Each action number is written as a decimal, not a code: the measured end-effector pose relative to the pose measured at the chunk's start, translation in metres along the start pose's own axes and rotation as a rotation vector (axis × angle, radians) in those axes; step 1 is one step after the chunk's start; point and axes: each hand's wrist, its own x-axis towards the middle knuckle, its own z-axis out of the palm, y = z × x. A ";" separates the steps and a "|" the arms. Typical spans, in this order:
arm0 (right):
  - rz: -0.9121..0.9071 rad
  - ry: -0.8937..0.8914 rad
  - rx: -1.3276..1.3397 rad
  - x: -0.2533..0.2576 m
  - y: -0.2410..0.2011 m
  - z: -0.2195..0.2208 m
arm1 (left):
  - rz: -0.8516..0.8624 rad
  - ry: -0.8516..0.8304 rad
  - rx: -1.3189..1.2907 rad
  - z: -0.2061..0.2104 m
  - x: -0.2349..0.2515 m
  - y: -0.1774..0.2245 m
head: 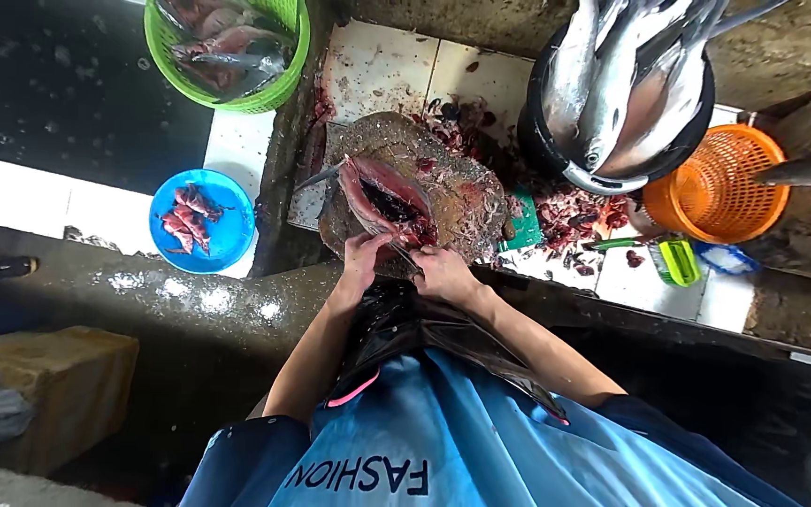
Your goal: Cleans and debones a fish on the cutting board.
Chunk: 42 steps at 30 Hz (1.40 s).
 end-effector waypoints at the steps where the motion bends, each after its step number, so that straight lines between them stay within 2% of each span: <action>1: -0.002 -0.005 0.019 -0.001 0.001 0.001 | -0.007 0.012 -0.053 -0.003 0.001 0.001; 4: -0.002 -0.008 0.097 0.000 0.003 0.002 | 0.004 0.053 -0.220 -0.012 0.006 0.005; 7: -0.013 0.083 0.144 0.002 0.000 0.006 | 0.032 0.041 -0.216 -0.013 0.003 0.005; 9: -0.034 0.201 0.176 0.008 -0.004 0.003 | 0.055 0.028 -0.181 -0.010 0.002 0.006; 12: -0.020 0.499 0.226 0.015 0.000 -0.007 | 0.114 -0.011 -0.037 -0.011 0.002 0.003; 14: 0.175 0.412 0.394 0.020 0.014 -0.032 | 0.133 0.012 0.040 -0.016 0.007 0.007; 16: 0.256 0.363 0.453 0.017 0.029 -0.038 | 0.111 0.055 0.018 -0.022 0.009 0.019; 19: 0.204 0.407 0.471 0.005 0.043 -0.032 | 0.108 0.134 0.012 -0.023 0.014 0.034; 24: 0.191 0.309 0.480 -0.009 0.053 -0.013 | 0.122 0.105 -0.071 -0.029 0.025 0.026; 26: 0.188 0.298 0.503 -0.012 0.059 -0.003 | 0.120 0.143 -0.056 -0.031 0.037 0.037; 30: 0.152 0.272 0.538 -0.029 0.085 0.010 | 0.151 0.224 0.142 -0.032 0.067 0.078; 33: 0.175 0.211 0.704 -0.057 0.123 0.018 | 0.193 0.221 0.300 -0.031 0.070 0.096; 38: 0.156 -0.011 0.955 -0.103 0.163 0.025 | -0.041 0.171 0.763 -0.030 0.033 0.080; 39: 0.139 -0.028 0.966 -0.106 0.162 0.026 | 0.013 0.226 0.913 -0.027 0.033 0.083; 40: 0.128 -0.042 0.965 -0.106 0.157 0.026 | 0.158 0.305 1.054 -0.024 0.036 0.090; 42: 0.128 -0.062 0.921 -0.098 0.147 0.025 | 0.565 0.351 1.232 -0.017 0.062 0.108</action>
